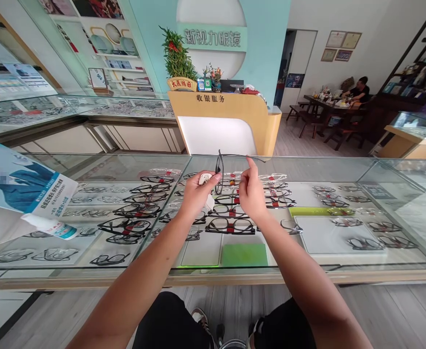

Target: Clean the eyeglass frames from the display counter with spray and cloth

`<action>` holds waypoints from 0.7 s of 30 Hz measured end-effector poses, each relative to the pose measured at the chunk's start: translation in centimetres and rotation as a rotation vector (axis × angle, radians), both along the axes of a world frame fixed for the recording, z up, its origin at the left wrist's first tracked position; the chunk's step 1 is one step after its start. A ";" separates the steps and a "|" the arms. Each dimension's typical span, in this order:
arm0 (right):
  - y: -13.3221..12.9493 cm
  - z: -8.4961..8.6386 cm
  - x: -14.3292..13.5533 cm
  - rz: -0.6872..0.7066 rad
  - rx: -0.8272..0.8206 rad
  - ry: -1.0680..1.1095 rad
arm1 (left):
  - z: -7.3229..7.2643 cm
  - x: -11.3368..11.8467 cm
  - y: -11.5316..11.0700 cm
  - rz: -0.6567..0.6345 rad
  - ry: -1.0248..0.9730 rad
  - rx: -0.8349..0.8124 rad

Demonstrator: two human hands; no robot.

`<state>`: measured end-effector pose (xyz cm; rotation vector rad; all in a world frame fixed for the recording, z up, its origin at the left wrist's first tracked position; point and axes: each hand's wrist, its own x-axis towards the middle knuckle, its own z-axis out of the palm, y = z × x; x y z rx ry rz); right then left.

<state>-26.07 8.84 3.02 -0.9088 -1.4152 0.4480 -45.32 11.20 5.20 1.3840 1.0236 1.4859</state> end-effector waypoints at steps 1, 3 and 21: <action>-0.1 0.1 -0.1 0.025 -0.002 0.000 | 0.0 0.0 0.0 0.002 -0.001 0.003; -0.3 0.4 -0.3 0.070 -0.016 -0.001 | 0.1 0.1 -0.1 -0.003 -0.002 0.011; -0.6 0.6 -0.9 0.033 -0.133 -0.043 | -0.5 0.7 -0.2 -0.113 0.047 0.107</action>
